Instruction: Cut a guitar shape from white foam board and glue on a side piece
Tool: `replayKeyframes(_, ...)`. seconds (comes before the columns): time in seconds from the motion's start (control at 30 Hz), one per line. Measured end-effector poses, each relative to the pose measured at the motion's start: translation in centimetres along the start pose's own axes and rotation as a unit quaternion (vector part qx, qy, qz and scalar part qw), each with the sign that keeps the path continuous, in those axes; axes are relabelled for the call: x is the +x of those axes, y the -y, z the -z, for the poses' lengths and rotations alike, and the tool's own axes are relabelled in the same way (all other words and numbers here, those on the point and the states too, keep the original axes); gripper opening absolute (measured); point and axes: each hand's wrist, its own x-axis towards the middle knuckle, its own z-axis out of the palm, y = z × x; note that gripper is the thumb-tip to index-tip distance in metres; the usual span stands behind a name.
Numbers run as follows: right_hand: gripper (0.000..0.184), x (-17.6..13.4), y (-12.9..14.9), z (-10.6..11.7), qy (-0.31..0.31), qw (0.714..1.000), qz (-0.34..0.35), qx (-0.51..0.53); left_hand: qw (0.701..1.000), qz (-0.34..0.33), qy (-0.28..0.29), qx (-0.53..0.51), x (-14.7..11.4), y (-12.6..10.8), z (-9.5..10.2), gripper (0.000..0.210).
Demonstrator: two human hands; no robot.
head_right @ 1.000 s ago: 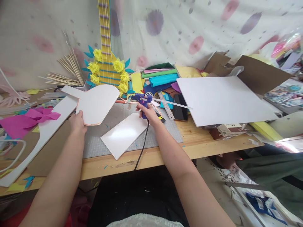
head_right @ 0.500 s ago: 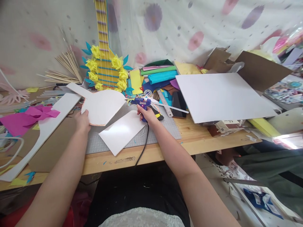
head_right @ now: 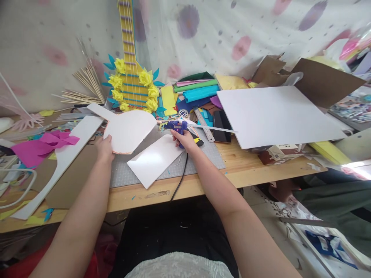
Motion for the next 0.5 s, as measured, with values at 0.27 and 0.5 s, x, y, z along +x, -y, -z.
replayKeyframes(0.27, 0.051, 0.05, 0.21, -0.05, -0.007, 1.0, -0.003, 0.012, 1.0, 0.009, -0.003, 0.007, -0.21, 0.01, -0.06, 0.016)
replayKeyframes(0.5, 0.05, 0.02, 0.07, -0.04, -0.014, 1.0, -0.005, 0.018, 1.0, -0.004, 0.012, 0.012, 0.02, 0.31, -0.04, 0.021)
